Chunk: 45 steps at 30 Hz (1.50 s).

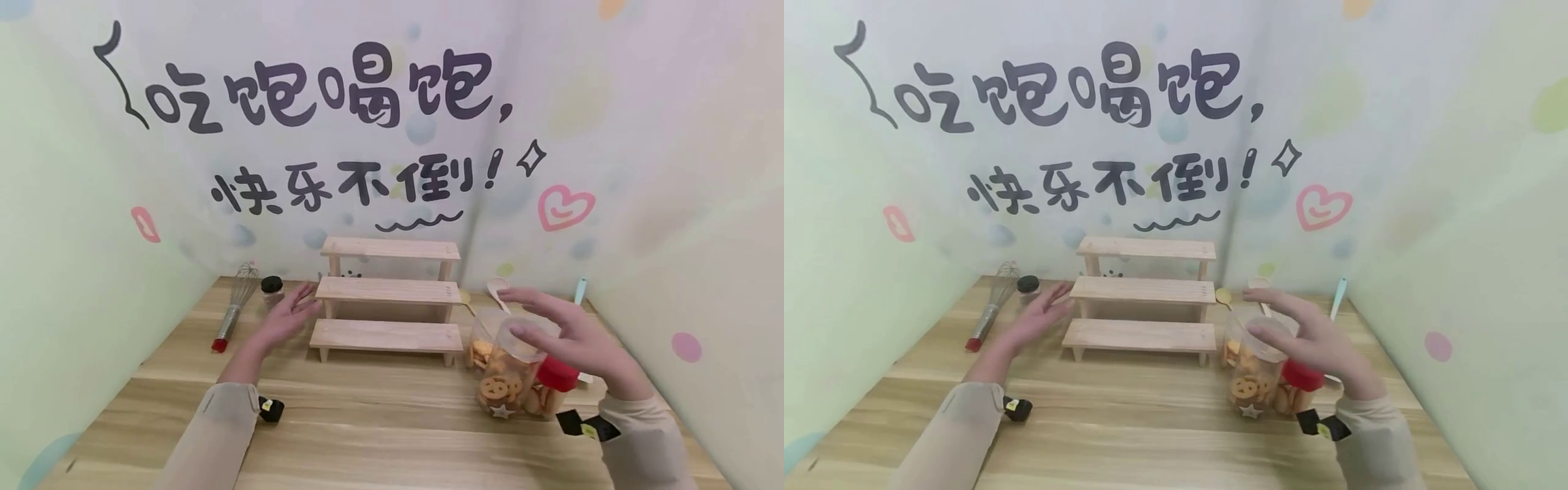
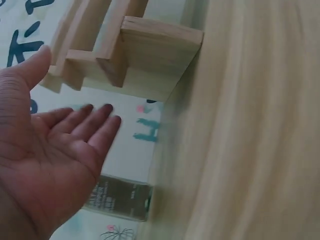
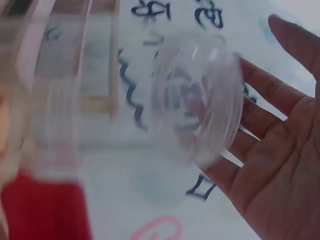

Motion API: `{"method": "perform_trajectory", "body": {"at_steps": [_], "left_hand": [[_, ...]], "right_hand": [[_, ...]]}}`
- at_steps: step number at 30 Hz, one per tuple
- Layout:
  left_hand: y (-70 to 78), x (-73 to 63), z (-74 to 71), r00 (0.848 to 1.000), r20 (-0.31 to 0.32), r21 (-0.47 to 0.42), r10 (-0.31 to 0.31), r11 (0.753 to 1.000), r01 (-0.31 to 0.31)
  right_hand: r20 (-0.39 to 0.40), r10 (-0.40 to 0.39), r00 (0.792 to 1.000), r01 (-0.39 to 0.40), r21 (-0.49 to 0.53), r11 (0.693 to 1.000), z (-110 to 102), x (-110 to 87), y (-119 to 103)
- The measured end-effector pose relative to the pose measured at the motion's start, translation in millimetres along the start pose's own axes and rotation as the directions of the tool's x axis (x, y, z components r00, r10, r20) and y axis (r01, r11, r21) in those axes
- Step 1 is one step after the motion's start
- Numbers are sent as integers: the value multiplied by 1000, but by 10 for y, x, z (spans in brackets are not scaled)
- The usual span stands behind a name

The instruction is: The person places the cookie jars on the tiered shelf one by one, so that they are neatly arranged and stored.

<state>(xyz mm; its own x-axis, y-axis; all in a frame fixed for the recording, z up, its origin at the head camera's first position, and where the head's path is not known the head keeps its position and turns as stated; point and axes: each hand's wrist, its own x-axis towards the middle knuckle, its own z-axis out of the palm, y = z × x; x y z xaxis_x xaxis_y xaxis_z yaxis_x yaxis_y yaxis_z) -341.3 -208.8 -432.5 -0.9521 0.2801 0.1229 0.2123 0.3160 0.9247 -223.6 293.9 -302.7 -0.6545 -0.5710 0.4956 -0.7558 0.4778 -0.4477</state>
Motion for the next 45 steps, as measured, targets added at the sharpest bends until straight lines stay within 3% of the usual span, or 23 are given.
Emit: {"method": "perform_trajectory", "body": {"at_steps": [2, 5, 9, 18, 25, 30, 36, 39, 45], "left_hand": [[-35, 29, 25, 998, -29, -35, 51, 998, -52], [-65, 60, 55, 995, -65, -62, 74, 995, -78], [-76, 111, 76, 993, -78, -99, 84, 991, -92], [-40, 192, 107, 993, -64, -176, 99, 978, -109], [-62, 229, 130, 991, -93, -201, 98, 973, -115], [-66, 252, 138, 992, -98, -213, 83, 972, -103], [-79, 249, 121, 991, -115, -196, 68, 976, -90], [-95, 254, 114, 991, -122, -194, 58, 978, -81], [-79, 251, 133, 990, -135, -218, 45, 973, -74]], "right_hand": [[79, 91, 993, -96, 60, 994, -70, -104, 122], [205, 182, 962, -217, 163, 962, -138, -223, 283], [314, 227, 922, -316, 269, 910, -166, -284, 426], [350, 315, 882, -407, 229, 884, -142, -270, 468], [363, 329, 872, -408, 165, 898, -100, -254, 470], [378, 336, 863, -428, 193, 883, -93, -246, 464], [324, 366, 872, -419, 109, 901, -75, -224, 436], [275, 357, 893, -394, 94, 914, -73, -222, 424], [161, 248, 955, -283, 257, 924, -84, -208, 392]]}}
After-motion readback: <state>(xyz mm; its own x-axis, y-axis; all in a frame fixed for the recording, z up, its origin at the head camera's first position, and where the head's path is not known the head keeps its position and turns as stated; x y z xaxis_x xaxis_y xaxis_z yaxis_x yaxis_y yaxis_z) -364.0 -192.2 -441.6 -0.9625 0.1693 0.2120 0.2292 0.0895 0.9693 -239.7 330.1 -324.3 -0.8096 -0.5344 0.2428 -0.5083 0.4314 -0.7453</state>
